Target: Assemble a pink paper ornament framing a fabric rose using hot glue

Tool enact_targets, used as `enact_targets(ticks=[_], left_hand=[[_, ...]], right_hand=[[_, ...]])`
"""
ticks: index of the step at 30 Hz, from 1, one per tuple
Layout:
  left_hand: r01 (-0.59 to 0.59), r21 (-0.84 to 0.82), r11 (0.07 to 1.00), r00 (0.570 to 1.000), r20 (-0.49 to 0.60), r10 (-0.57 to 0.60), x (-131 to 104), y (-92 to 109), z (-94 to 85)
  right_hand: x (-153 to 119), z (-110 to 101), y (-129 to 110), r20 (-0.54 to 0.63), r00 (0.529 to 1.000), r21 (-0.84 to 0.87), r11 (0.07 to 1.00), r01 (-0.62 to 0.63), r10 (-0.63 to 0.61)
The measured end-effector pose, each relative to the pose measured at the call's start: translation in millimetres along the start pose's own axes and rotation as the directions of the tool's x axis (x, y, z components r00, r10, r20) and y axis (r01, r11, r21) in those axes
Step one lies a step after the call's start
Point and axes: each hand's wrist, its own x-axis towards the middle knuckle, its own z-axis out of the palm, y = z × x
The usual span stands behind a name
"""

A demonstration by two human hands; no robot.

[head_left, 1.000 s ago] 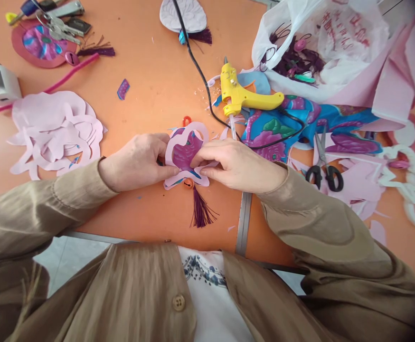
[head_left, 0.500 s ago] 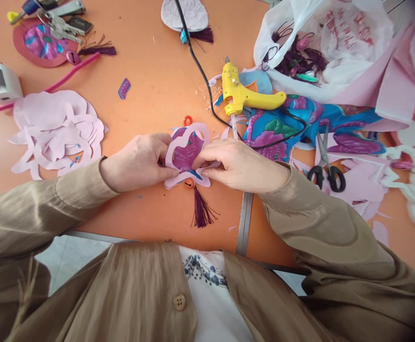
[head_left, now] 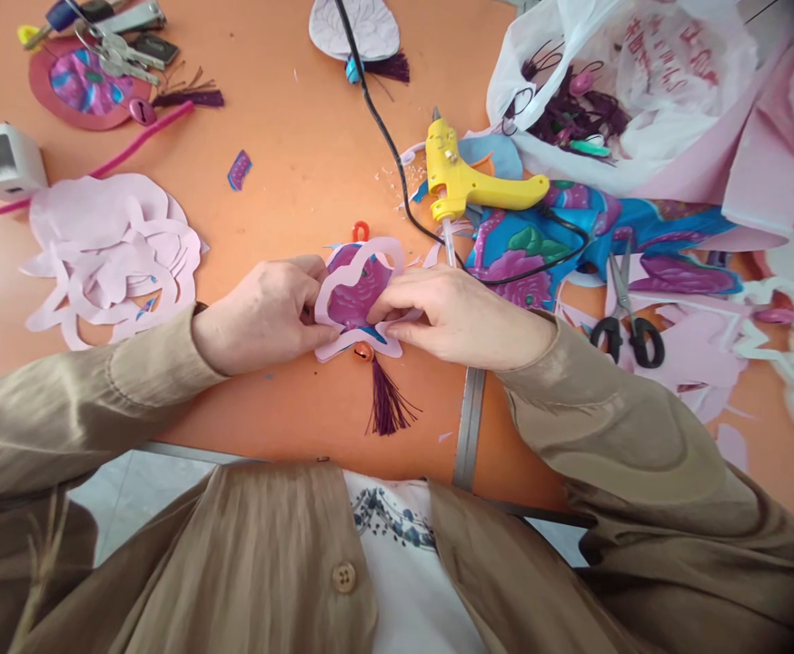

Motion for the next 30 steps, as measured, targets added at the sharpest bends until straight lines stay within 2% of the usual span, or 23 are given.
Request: enact_targets(ticks=[14, 30], left_hand=[[-0.006, -0.011, 1.000, 0.998, -0.070, 0.005, -5.0, 1.4, 5.6], [-0.026, -0.027, 0.999, 0.996, -0.082, 0.024, -4.7, 0.5, 7.4]], right_hand=[[0.0, 1.5, -0.2, -0.011, 1.000, -0.002, 1.000, -0.004, 0.004], [-0.5, 1.5, 0.4, -0.022, 1.000, -0.007, 1.000, -0.001, 0.001]])
